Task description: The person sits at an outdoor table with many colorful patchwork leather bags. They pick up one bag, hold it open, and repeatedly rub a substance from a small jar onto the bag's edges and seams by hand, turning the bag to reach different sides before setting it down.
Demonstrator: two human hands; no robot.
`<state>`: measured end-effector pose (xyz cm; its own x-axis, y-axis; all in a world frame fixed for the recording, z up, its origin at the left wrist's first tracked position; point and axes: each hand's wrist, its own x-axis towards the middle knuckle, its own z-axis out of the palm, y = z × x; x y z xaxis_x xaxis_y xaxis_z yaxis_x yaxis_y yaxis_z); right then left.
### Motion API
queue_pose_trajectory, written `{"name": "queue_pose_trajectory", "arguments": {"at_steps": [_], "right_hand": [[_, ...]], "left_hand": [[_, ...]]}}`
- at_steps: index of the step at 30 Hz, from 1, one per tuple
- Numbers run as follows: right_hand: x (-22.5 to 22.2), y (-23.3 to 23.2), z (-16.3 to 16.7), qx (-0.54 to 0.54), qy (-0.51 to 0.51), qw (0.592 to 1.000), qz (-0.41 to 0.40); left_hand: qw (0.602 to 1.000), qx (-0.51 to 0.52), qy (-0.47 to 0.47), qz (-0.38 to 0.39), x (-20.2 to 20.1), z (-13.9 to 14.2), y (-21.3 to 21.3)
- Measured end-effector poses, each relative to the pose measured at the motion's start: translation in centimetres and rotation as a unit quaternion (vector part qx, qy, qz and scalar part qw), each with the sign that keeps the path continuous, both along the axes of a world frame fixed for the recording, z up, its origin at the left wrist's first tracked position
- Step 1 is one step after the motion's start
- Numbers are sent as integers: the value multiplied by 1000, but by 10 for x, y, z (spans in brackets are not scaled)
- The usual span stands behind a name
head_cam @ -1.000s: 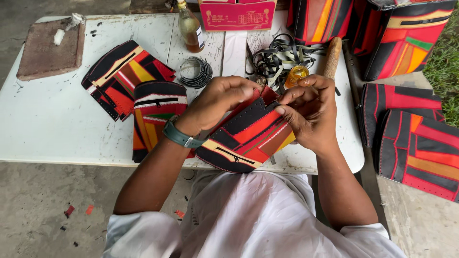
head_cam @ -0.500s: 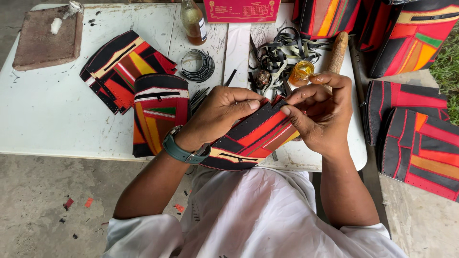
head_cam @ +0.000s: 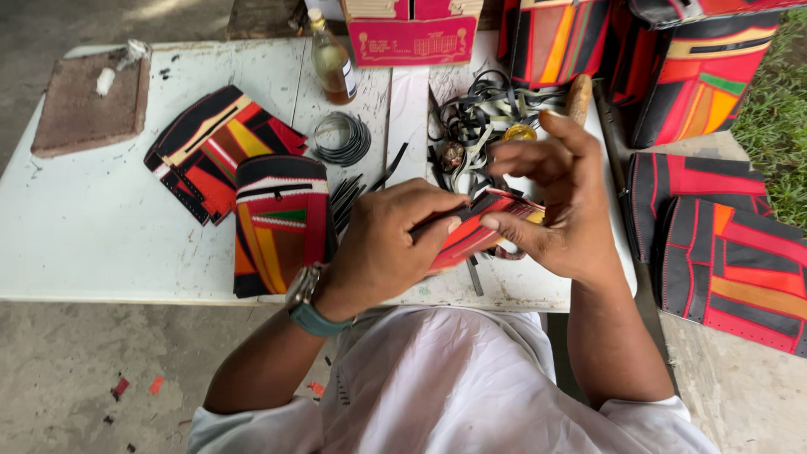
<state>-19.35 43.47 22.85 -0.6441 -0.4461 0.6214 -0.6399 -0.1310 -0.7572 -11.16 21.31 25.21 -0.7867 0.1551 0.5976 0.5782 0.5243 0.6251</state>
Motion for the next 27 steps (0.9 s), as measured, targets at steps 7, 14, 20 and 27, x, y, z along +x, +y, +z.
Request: {"name": "queue_pose_trajectory", "arguments": {"at_steps": [7, 14, 20, 27], "right_hand": [[-16, -7, -21, 60, -104, 992, 39], [-20, -10, -26, 42, -100, 990, 90], [-3, 9, 15, 103, -44, 992, 57], [-17, -23, 15, 114, -80, 987, -75]], "left_hand": [[997, 2, 73, 28, -8, -20, 14], [994, 6, 61, 94, -21, -33, -10], [993, 81, 61, 59, -21, -18, -50], [968, 30, 210, 138, -20, -35, -33]]}}
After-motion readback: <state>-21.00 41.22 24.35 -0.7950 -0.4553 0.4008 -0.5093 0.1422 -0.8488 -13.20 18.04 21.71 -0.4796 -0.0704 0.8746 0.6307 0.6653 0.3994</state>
